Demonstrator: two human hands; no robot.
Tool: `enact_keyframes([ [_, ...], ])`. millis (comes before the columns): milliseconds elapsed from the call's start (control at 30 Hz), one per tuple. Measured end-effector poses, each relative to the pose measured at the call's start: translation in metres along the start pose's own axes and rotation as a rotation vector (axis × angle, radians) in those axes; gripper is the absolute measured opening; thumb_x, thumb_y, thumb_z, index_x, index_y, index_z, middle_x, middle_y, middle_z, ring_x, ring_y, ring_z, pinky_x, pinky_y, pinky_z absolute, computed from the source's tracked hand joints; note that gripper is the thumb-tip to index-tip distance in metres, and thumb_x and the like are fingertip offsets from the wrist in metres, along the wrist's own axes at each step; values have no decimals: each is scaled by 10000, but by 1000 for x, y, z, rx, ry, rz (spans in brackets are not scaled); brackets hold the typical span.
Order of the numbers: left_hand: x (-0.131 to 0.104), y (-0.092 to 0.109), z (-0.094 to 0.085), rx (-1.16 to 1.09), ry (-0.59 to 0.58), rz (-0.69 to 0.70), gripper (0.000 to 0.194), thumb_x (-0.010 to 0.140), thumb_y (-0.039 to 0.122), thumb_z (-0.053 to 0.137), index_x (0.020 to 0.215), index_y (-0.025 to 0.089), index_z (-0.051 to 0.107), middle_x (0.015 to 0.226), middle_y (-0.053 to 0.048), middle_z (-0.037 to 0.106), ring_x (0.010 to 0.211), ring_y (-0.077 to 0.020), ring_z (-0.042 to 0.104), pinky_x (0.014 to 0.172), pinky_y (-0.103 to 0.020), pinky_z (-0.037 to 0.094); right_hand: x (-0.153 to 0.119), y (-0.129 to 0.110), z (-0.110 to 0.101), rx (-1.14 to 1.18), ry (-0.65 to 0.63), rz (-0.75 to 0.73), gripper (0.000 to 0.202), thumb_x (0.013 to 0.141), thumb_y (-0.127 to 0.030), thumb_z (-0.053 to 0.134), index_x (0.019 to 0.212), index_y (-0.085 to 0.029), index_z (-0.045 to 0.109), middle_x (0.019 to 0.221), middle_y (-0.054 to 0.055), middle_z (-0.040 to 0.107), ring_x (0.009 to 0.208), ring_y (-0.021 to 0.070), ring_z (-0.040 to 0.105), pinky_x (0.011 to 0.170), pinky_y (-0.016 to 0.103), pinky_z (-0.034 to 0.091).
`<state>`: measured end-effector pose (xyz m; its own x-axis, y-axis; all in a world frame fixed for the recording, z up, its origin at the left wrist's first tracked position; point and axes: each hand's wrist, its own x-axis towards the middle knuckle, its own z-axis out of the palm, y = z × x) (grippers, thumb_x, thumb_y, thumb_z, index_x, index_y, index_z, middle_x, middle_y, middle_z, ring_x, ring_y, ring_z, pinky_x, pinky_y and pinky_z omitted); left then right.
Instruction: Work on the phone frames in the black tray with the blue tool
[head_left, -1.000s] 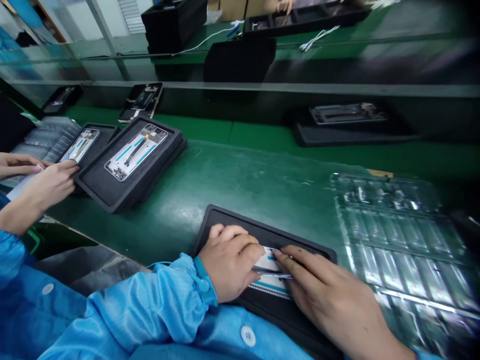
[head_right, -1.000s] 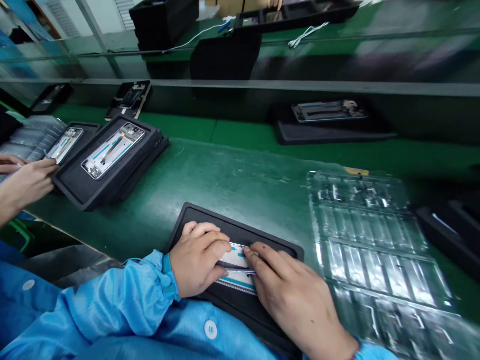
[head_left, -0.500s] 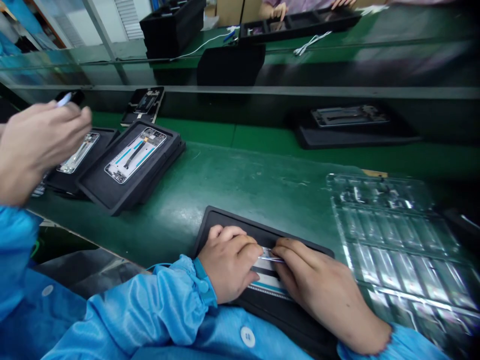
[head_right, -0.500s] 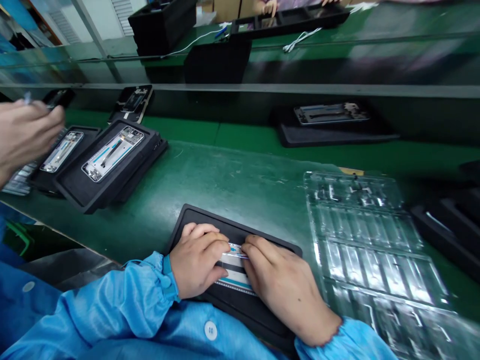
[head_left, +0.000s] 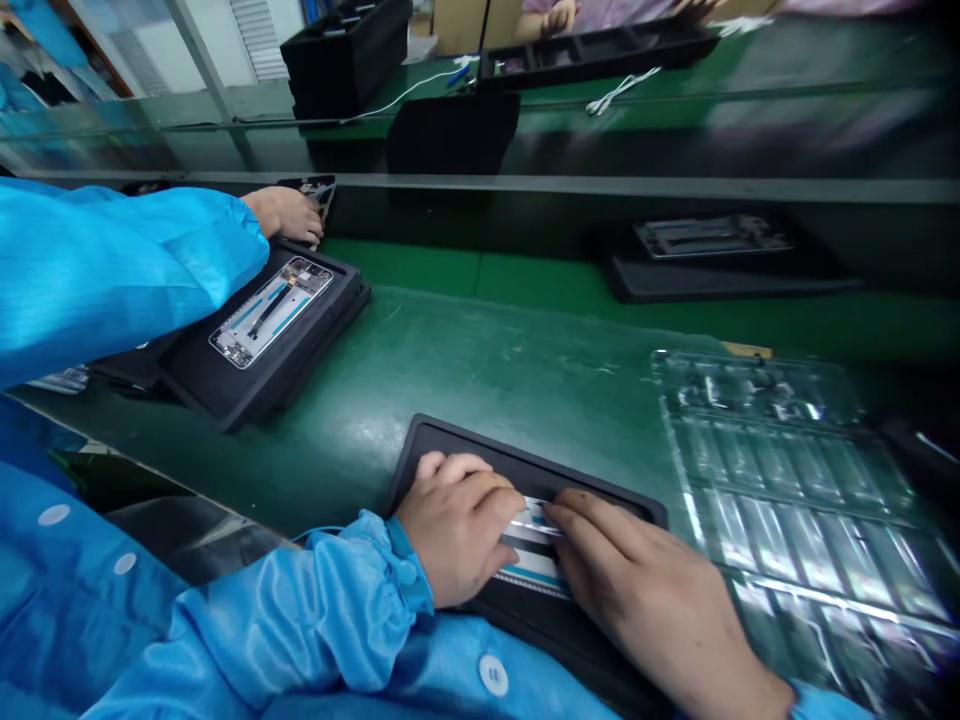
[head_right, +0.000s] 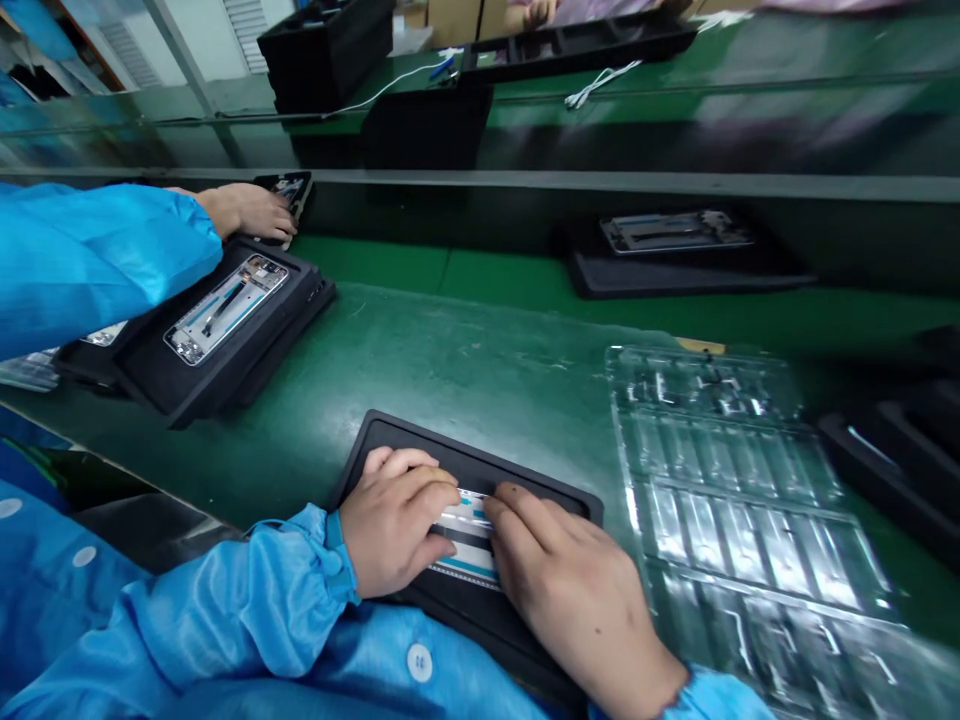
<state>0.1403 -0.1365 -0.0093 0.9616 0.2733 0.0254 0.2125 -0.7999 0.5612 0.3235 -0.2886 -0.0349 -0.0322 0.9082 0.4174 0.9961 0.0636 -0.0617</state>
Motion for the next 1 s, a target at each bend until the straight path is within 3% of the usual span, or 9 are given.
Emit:
enact_keyframes([
  [167,0,0,-1,3,-8,-3,414,951,339,810,1297,201,629,1410,-80,711,1362,-319,553,1098,-516,388,7,-3,5,-19,-33,81,231,1079,-238,503,980,-151,692,976,83,750,725,182,677,671,325,510],
  [533,0,0,-1,-5,-7,-15,423,952,343,801,1314,209,627,1408,-78,715,1366,-312,555,1097,-518,394,-6,6,-1,20,-8,-52,276,1056,-194,512,1117,-140,775,1168,132,786,926,225,750,779,336,580],
  [733,-1,-4,5,-8,4,-10,433,948,363,801,1316,220,624,1387,-79,720,1370,-330,544,1111,-529,375,-2,2,-8,-16,-100,-17,300,1048,-203,504,1179,-143,767,1241,121,777,954,242,767,761,362,618],
  [833,-1,-5,6,-7,12,-5,448,939,362,808,1320,214,623,1387,-74,719,1366,-324,544,1113,-525,376,1,12,-18,74,-124,12,308,1060,-238,498,1223,-188,755,1255,95,769,891,203,773,695,321,624],
  [1000,-1,-2,2,2,2,-1,442,941,359,797,1324,204,637,1392,-86,721,1357,-307,555,1103,-511,399,3,30,-32,269,-6,162,208,1052,-344,579,1135,-240,739,1165,89,765,973,213,772,819,300,642],
])
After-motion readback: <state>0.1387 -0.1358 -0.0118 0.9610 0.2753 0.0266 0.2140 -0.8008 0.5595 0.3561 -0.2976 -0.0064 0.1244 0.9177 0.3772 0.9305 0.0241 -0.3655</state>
